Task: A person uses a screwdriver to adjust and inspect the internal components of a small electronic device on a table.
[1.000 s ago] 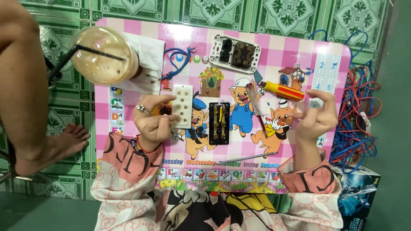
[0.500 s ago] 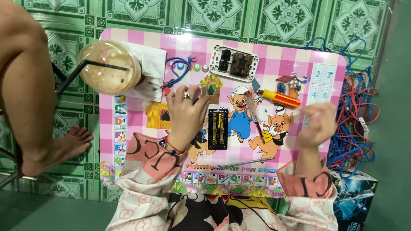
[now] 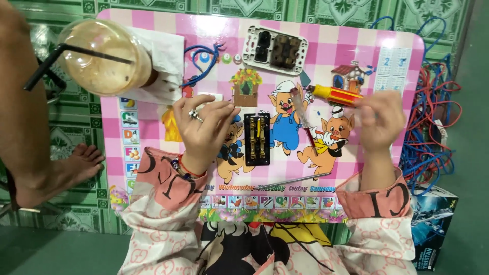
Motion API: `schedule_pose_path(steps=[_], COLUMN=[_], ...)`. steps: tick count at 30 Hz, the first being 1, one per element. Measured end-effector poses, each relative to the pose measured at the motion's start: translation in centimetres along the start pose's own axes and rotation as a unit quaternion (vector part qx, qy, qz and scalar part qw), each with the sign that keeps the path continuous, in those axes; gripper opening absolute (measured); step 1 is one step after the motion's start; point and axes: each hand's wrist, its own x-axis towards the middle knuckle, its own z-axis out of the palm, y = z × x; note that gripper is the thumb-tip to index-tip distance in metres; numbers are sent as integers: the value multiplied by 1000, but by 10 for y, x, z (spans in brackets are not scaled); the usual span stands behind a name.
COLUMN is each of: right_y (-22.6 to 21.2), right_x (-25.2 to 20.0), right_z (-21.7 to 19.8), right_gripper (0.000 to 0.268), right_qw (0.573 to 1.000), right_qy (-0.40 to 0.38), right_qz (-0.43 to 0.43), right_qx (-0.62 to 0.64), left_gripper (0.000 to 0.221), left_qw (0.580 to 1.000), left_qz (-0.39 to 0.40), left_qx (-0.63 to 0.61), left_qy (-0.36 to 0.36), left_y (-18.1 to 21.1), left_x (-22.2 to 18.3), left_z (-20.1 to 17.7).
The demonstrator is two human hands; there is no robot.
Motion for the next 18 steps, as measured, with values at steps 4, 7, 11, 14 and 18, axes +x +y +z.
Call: schedule_pose_path(steps=[4,7,11,14,18], right_y=[3,7,53,43,19], right_x=[9,5,-26,-22,-8], right_z=[-4,-7,-30,-31,-18], right_gripper=[39,30,48,40,22], right_qw=[986,985,967,961,945], right_qy=[-148,-149,-4,3,-47], right_qz=[56,86,243,258,298], right_qx=[-45,-30,80,95,124], left_gripper=[9,8,7,7,21], left_qw=[999,997,994,992,997], left_qz=[37,68,95,104,48], left_qx=[1,1,14,26,66], left_qy=[15,23,42,62,-12], left_y=[5,2,-2,-3,10], left_x=[0,-1,4,7,11], left_z=[-1,0,-5,-7,-18])
